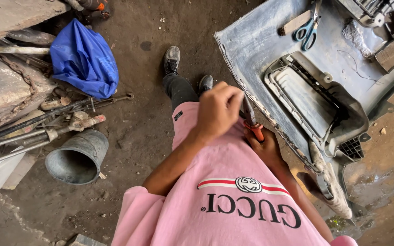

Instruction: The person works on a plastic car bumper panel laid on the ground, first pulling at the panel edge and its metal retaining clips by hand, then using pliers to grip and extract the clips from the panel edge, working along the edge one clip at a time.

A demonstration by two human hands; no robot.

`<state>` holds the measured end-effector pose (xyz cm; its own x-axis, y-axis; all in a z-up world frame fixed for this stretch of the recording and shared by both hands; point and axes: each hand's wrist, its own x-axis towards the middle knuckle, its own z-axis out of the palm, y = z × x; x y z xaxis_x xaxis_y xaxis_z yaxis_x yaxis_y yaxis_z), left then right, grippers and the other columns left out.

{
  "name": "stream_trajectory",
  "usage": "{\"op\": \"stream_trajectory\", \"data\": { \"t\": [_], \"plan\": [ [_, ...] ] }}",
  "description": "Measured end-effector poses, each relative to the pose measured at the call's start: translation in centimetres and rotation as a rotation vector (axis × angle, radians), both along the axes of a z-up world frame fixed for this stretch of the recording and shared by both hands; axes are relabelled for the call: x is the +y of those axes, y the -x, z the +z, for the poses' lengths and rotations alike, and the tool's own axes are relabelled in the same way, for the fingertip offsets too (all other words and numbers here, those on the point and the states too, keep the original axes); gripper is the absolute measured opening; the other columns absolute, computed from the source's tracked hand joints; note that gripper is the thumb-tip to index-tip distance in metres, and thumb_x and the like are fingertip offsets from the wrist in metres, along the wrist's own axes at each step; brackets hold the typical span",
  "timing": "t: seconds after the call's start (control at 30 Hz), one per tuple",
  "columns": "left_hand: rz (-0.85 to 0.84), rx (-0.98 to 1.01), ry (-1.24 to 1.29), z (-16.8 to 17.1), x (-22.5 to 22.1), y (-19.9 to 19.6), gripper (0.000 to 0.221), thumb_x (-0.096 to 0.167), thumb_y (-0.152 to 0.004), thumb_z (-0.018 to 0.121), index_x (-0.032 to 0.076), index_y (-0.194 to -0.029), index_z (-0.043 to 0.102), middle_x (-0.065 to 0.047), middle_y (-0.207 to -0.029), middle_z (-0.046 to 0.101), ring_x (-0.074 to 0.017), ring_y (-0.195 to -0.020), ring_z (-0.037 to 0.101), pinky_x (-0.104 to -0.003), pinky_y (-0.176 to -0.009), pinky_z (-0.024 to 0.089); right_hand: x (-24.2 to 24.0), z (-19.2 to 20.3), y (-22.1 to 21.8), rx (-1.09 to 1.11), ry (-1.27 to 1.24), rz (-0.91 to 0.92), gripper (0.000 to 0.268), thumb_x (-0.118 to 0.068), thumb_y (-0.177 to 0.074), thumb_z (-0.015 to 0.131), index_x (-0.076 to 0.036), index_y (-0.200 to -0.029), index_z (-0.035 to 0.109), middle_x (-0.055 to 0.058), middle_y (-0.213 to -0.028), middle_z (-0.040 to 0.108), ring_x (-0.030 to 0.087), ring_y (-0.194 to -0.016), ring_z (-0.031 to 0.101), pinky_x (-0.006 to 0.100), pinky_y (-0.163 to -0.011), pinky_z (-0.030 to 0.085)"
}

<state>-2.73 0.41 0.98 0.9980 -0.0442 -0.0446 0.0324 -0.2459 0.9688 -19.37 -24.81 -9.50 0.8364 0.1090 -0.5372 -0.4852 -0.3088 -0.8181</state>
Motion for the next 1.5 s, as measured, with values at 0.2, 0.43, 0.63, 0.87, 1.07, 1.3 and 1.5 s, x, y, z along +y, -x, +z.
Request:
{"op": "stream_trajectory", "data": {
  "t": [0.2,0.43,0.63,0.87,1.07,1.3,1.5],
  "plan": [
    [-0.044,-0.123,0.118,-1.1,-0.3,1.3,0.009,0.011,-0.099,0.068,0.002,-0.097,0.070,-0.013,-0.089,0.069,-0.0256,-0.078,0.071,-0.035,-0.068,0.056,0.3,0.2,-0.2,-0.036,0.031,-0.006,0.034,-0.003,-0.095,0.062,0.002,-0.128,0.062,0.009,-0.118,0.072,0.017,-0.108,0.068,0.032,-0.096,0.053],
    [-0.001,-0.003,-0.024,-6.2,-1.0,2.8,0.011,0.011,-0.096,0.071,0.000,-0.095,0.073,-0.016,-0.086,0.069,-0.0303,-0.075,0.069,-0.039,-0.066,0.052,2.3,2.7,-3.0,-0.102,0.151,0.025,0.027,-0.012,-0.099,0.067,-0.001,-0.123,0.068,0.007,-0.112,0.074,0.014,-0.103,0.066,0.030,-0.093,0.053],
    [0.235,-0.102,0.007,0.9,-1.0,1.6,0.012,0.012,-0.105,0.065,0.002,-0.100,0.069,-0.011,-0.089,0.067,-0.0234,-0.076,0.067,-0.035,-0.067,0.054,0.0,-0.4,0.2,-0.031,0.025,0.006,0.035,-0.010,-0.097,0.065,0.000,-0.131,0.064,0.008,-0.121,0.072,0.014,-0.110,0.065,0.031,-0.098,0.051],
    [0.113,0.019,-0.018,-2.7,2.0,2.1,0.020,0.016,-0.108,0.055,0.003,-0.107,0.070,-0.006,-0.092,0.065,-0.0137,-0.071,0.061,-0.029,-0.059,0.050,1.6,3.6,-3.1,0.014,0.057,0.052,0.035,-0.018,-0.099,0.066,-0.002,-0.131,0.066,0.008,-0.123,0.073,0.016,-0.109,0.066,0.031,-0.098,0.052],
    [0.039,0.034,-0.069,-2.6,6.7,0.1,0.021,0.021,-0.106,0.063,0.004,-0.093,0.066,-0.006,-0.085,0.054,-0.0149,-0.070,0.048,-0.030,-0.062,0.041,2.2,6.4,-4.4,-0.048,0.034,0.101,0.038,-0.025,-0.103,0.062,-0.003,-0.133,0.063,0.009,-0.126,0.071,0.017,-0.114,0.062,0.033,-0.102,0.046],
    [-0.346,-0.547,-0.306,2.6,6.2,-5.6,0.044,0.018,-0.077,0.088,0.004,-0.098,0.052,-0.009,-0.101,0.060,-0.0317,-0.096,0.057,-0.046,-0.090,0.048,3.1,10.6,-2.5,0.109,0.344,0.121,0.035,-0.028,-0.094,0.065,-0.007,-0.123,0.064,0.015,-0.107,0.069,0.027,-0.097,0.064,0.037,-0.087,0.051],
    [-0.847,-0.881,-0.224,-1.0,2.9,-9.1,0.024,0.003,-0.090,0.073,0.001,-0.106,0.054,-0.012,-0.117,0.067,-0.0282,-0.114,0.062,-0.047,-0.106,0.049,9.1,13.1,0.1,0.054,0.462,-0.174,0.039,-0.028,-0.091,0.069,-0.008,-0.124,0.063,0.017,-0.112,0.068,0.030,-0.098,0.064,0.038,-0.082,0.051]
  ]
}}
